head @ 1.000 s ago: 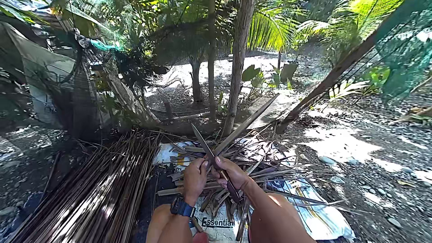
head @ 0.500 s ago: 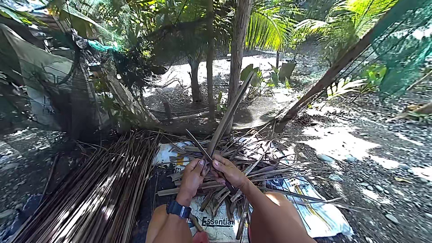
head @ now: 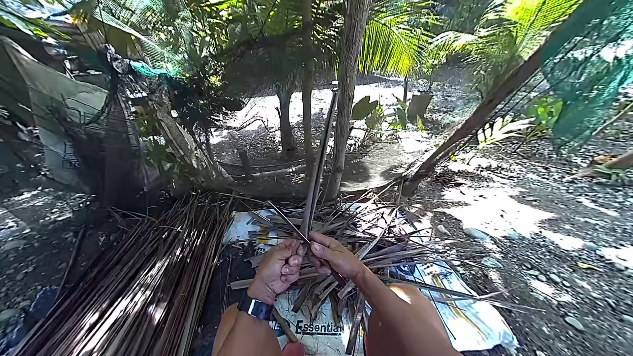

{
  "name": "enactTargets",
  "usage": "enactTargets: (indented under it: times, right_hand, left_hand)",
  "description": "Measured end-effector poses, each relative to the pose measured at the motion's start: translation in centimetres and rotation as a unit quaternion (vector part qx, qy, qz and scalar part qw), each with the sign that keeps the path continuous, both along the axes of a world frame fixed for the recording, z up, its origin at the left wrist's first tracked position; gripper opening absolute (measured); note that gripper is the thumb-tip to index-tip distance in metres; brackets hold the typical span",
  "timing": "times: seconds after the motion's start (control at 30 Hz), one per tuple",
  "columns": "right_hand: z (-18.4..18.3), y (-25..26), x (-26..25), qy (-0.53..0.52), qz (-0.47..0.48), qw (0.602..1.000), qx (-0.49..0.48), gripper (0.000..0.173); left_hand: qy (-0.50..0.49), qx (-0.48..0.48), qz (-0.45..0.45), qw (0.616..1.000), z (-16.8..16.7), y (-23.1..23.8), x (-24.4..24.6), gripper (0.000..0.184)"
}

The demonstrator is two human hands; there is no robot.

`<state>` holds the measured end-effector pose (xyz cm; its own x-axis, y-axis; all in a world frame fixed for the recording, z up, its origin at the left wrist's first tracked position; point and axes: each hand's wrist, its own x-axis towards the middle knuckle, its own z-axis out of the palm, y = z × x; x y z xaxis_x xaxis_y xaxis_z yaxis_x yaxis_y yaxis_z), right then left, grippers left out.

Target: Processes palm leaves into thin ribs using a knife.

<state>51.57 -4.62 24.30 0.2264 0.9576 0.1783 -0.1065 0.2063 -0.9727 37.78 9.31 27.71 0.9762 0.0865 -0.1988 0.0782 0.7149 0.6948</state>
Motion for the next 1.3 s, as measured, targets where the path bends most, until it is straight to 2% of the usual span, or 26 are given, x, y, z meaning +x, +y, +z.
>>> enactTargets:
  times: [0.1,0.2,0.3,0.4,0.47,0.57,0.67,0.73,0.93,1.07,1.2,1.3]
  right_hand:
    - [0.7,-0.1,-0.5,-0.042,-0.053,0.997,-0.030,0.051]
    - [0.5,0.3,-0.7,-0.166,-0.131,0.977,-0.035,0.042]
    - [-0.5,0.8,-0.6,-0.337,-0.214,0.917,-0.012,0.051]
    - [-0.6,1.0,-0.6,-0.381,-0.249,0.890,-0.015,0.057]
    - [0.2,0.5,-0.5,-0.323,-0.216,0.920,-0.044,0.045]
    - [1.8,-0.4,0.1,-0.124,-0.076,0.981,-0.126,0.020]
    - [2.0,-0.9,0.4,0.000,-0.005,0.989,-0.151,0.019]
    - [2.2,-1.1,0.2,0.020,-0.025,0.988,-0.152,0.019]
    - [2.5,-1.0,0.1,-0.035,-0.149,0.980,-0.129,0.015]
    - [3.2,-1.5,1.7,0.047,-0.247,0.961,-0.111,0.014]
    - [2.7,-2.1,2.1,0.144,-0.174,0.968,-0.111,0.012]
    - [2.7,-2.2,1.7,0.148,-0.128,0.974,-0.118,0.013]
  left_hand:
    - [0.056,0.138,0.054,0.987,0.7,-0.8,0.3,0.035]
    - [0.075,0.270,0.106,0.954,0.5,-1.5,0.6,0.030]
    - [0.085,0.318,0.138,0.934,0.6,-2.1,0.8,0.028]
    - [0.085,0.343,0.144,0.924,0.7,-1.9,0.7,0.028]
    - [0.072,0.350,0.136,0.924,0.5,-1.5,0.5,0.030]
    - [0.049,0.348,0.116,0.929,0.2,-1.2,0.2,0.033]
    - [0.046,0.346,0.106,0.931,-0.1,-0.9,0.1,0.034]
    - [0.053,0.358,0.100,0.927,0.0,-0.8,0.0,0.033]
    - [0.062,0.389,0.086,0.915,0.2,-1.1,0.3,0.028]
    - [0.064,0.412,0.050,0.907,-0.1,-1.2,0.1,0.027]
    - [0.096,0.394,0.026,0.914,-0.1,-0.8,0.3,0.030]
    - [0.117,0.438,0.019,0.891,-0.3,-0.7,0.6,0.032]
